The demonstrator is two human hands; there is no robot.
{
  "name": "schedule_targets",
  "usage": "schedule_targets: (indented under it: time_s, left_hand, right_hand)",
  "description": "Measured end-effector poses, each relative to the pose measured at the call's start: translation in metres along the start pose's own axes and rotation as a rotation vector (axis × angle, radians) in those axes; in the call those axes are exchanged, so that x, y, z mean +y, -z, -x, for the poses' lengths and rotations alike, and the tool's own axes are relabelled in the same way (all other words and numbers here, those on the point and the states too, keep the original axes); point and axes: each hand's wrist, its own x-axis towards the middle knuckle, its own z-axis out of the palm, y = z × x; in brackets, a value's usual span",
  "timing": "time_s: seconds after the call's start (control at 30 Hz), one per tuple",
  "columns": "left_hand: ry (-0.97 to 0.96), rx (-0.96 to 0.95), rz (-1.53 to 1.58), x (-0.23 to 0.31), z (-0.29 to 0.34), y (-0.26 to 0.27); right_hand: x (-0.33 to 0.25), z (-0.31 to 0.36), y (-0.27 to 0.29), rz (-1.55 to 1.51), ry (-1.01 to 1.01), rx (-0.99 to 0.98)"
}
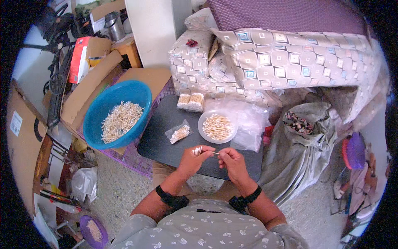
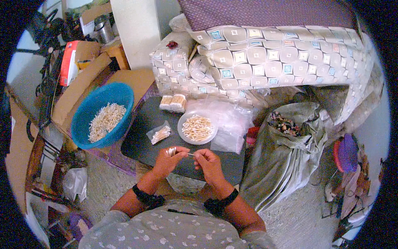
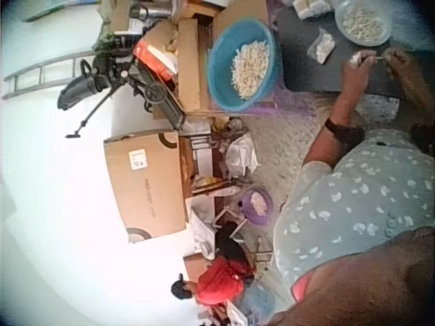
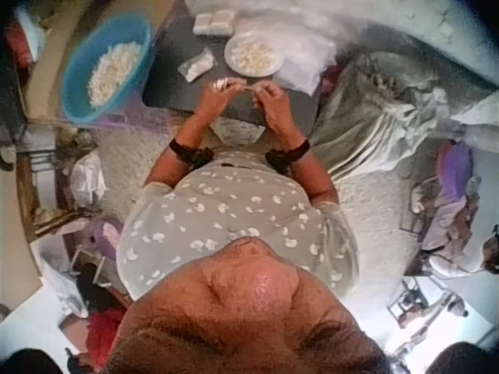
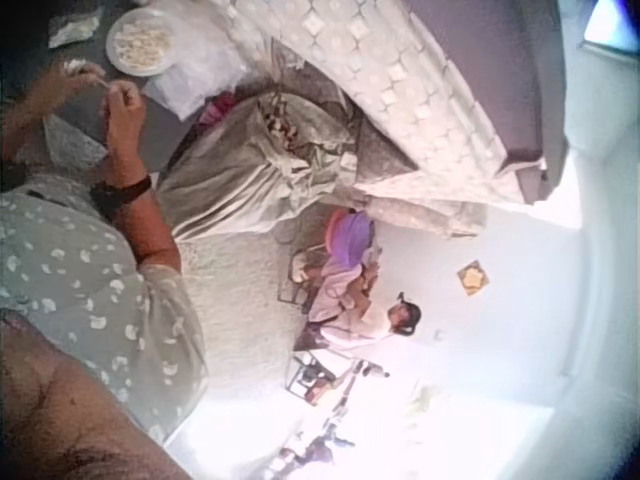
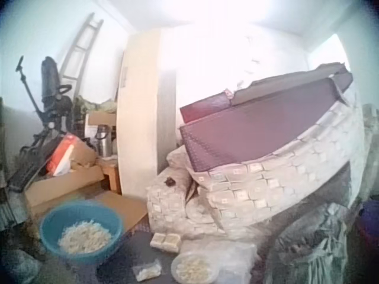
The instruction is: Sorting cotton swabs from a bowl and bundling them with rubber bands into plastic bags.
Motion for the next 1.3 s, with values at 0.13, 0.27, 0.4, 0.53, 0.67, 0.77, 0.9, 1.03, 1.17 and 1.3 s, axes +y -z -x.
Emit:
schedule_targets:
  time_s: [0.13,0.27,0.4,0.53,0.67,0.77,0.9,1.03,1.17,1.3]
  left_hand:
    - [0.111,-0.016,-0.003,0.005,0.002,-0.003]
    - [0.258,-0.002,0.046,0.009,0.003,-0.004]
    - [0.239,-0.006,-0.038,0.005,0.005,-0.008]
    - [0.217,-0.044,-0.013,0.000,0.003,-0.010]
    - [0.264,-0.079,0.003,0.002,0.003,-0.011]
    - [0.228,-0.098,-0.011,-0.002,0.002,-0.010]
    - [0.254,-0.095,0.031,-0.001,0.003,-0.012]
    - [0.296,-0.127,0.109,-0.001,0.002,-0.011]
    - [0.258,-0.116,0.072,-0.008,0.004,-0.009]
    - [0.271,-0.030,0.030,-0.007,0.002,-0.008]
  right_hand:
    - [0.001,0.002,0.002,-0.024,0.017,0.029]
    - [0.003,0.003,0.005,0.053,0.091,0.030]
    - [0.003,0.004,0.005,0.061,0.136,0.021]
    - [0.000,0.001,0.004,0.029,0.128,0.028]
    - [-0.003,0.000,-0.002,-0.062,0.155,-0.005]
    - [-0.004,0.000,-0.002,0.037,0.158,-0.007]
    - [-0.003,0.001,-0.001,0.119,0.181,0.021]
    - [0.000,0.000,0.002,0.100,0.219,0.013]
    - [0.005,-0.002,0.000,0.125,0.238,-0.002]
    - [0.006,-0.003,0.000,0.254,0.251,-0.023]
